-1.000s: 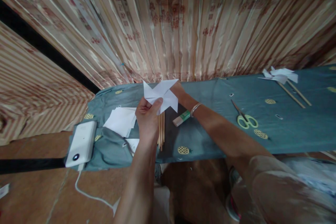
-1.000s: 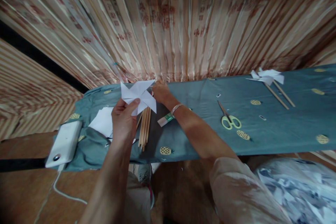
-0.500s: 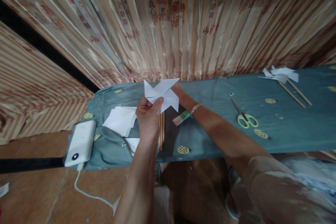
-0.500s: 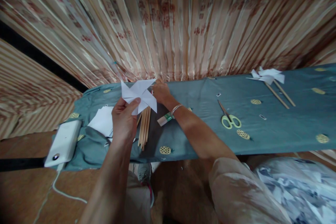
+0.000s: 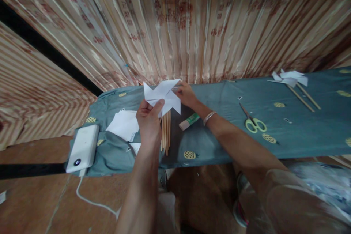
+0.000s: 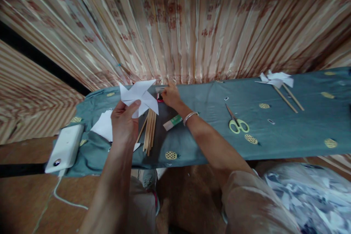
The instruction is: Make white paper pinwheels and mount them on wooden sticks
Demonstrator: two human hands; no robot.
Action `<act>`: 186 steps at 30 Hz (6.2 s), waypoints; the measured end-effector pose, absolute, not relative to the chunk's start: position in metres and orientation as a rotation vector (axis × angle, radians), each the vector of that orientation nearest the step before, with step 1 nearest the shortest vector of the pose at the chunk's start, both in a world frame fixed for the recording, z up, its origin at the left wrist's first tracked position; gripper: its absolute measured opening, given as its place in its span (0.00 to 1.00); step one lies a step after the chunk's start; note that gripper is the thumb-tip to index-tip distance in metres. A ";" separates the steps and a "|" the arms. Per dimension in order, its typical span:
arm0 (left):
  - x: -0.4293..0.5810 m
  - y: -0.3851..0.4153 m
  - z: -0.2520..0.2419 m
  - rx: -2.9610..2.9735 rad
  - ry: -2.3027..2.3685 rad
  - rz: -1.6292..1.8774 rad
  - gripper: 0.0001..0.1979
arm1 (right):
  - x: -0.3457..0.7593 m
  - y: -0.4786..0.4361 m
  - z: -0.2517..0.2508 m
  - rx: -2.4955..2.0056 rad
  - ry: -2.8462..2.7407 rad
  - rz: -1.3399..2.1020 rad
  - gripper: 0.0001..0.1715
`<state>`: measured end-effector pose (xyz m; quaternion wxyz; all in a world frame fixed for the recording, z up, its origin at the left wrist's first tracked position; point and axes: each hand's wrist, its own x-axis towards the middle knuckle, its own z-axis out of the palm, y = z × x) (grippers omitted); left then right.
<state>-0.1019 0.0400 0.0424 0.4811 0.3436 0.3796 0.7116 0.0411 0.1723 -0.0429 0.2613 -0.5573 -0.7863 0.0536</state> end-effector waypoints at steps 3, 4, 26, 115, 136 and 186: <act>-0.107 0.042 0.044 0.831 0.925 1.769 0.14 | 0.050 0.172 -0.044 -1.501 -2.028 0.261 0.13; -0.108 0.043 0.044 0.831 0.924 1.776 0.13 | 0.053 0.171 -0.044 -1.485 -2.008 0.293 0.13; -0.109 0.044 0.040 0.878 0.939 1.758 0.16 | 0.054 0.171 -0.044 -1.393 -1.673 0.557 0.11; 0.014 -0.010 -0.012 0.946 0.831 1.079 0.13 | 0.151 -0.069 0.005 -1.450 -1.637 0.311 0.06; 0.013 -0.015 -0.007 0.912 0.820 1.078 0.14 | 0.151 -0.068 0.003 -1.429 -1.600 0.366 0.06; 0.007 -0.015 -0.006 1.111 0.860 1.016 0.21 | 0.151 -0.063 -0.009 -1.379 -1.232 0.888 0.09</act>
